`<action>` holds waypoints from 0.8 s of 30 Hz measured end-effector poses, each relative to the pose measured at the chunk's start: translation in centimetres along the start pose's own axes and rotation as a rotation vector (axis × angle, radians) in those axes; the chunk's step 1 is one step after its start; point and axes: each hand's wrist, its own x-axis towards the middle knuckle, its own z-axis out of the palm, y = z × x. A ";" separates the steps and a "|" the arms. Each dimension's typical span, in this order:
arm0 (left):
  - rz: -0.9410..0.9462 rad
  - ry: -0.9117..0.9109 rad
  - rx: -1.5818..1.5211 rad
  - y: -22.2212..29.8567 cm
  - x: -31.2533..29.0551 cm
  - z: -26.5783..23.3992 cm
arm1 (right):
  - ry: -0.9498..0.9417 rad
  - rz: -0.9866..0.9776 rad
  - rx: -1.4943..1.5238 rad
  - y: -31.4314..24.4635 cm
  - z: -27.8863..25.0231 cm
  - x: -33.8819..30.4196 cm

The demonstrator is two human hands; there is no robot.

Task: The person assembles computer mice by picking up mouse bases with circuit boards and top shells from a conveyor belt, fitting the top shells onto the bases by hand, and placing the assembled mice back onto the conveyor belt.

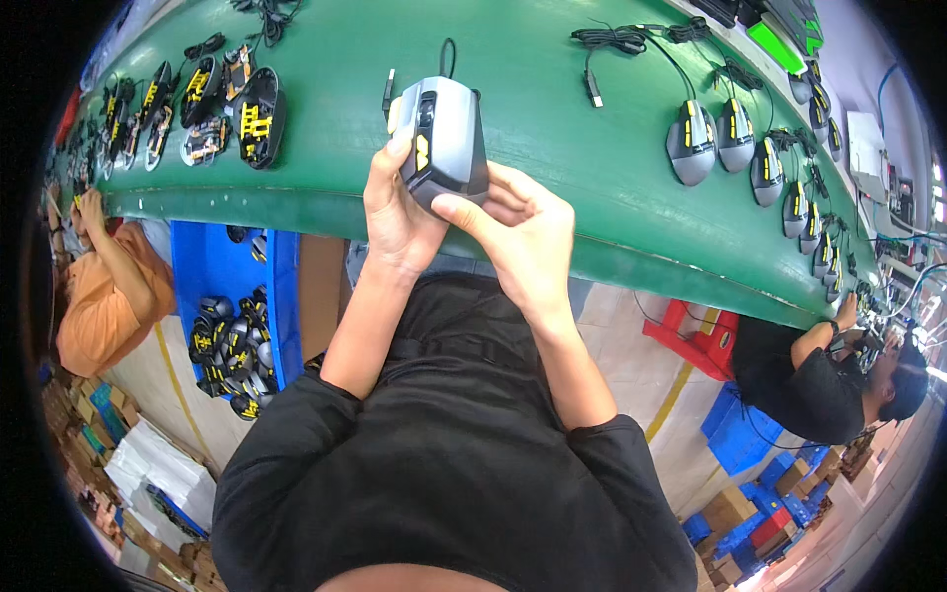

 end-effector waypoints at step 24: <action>0.301 -0.614 0.213 3.1 1.3 -4.2 | -0.068 -0.667 -0.658 -3.0 0.0 -0.4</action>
